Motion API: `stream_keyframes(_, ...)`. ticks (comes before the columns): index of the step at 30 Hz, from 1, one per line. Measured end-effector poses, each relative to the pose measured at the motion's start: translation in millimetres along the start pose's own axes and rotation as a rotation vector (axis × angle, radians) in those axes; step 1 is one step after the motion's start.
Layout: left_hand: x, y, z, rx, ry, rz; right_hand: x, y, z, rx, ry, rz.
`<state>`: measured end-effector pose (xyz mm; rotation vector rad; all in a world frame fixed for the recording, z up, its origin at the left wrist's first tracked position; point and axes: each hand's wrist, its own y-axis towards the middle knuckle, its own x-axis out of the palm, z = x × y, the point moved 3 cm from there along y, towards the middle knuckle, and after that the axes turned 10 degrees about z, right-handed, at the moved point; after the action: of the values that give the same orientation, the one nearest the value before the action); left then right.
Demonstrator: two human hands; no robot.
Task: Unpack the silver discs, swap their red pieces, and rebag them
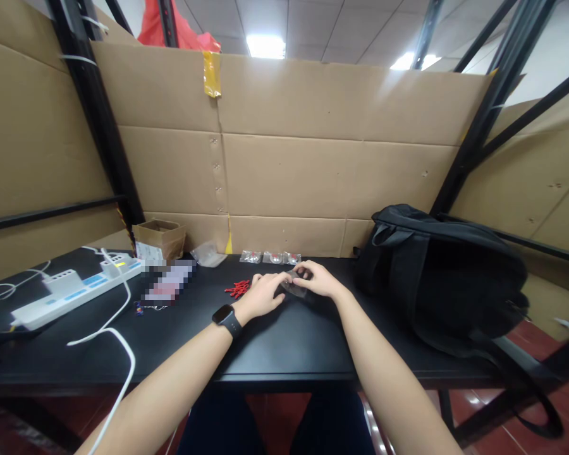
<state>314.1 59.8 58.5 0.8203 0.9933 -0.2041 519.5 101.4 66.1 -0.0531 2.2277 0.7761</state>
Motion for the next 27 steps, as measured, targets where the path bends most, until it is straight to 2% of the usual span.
stream_keyframes(3,-1.4,3.0,-1.2,-0.059,0.065,0.069,-6.7,-0.8,5.6,-0.005,0.024,-0.024)
stream_keyframes(7,4.2,7.7,0.4,-0.05,0.141,0.101,-2.4,-0.6,10.8,-0.001,-0.039,-0.05)
stream_keyframes(13,3.7,8.3,-4.1,-0.134,0.094,0.116,0.5,1.4,9.8,-0.004,0.003,-0.033)
stream_keyframes(20,-1.9,9.7,-26.0,-0.345,-0.166,0.154,2.2,1.1,9.0,0.269,0.13,-0.039)
stream_keyframes(23,-1.3,9.2,-30.2,-0.422,-0.211,0.21,4.6,0.0,5.0,0.356,0.076,-0.003)
stream_keyframes(27,1.6,6.9,-25.7,-0.399,-0.177,0.197,9.6,-1.9,2.0,0.418,0.002,-0.011)
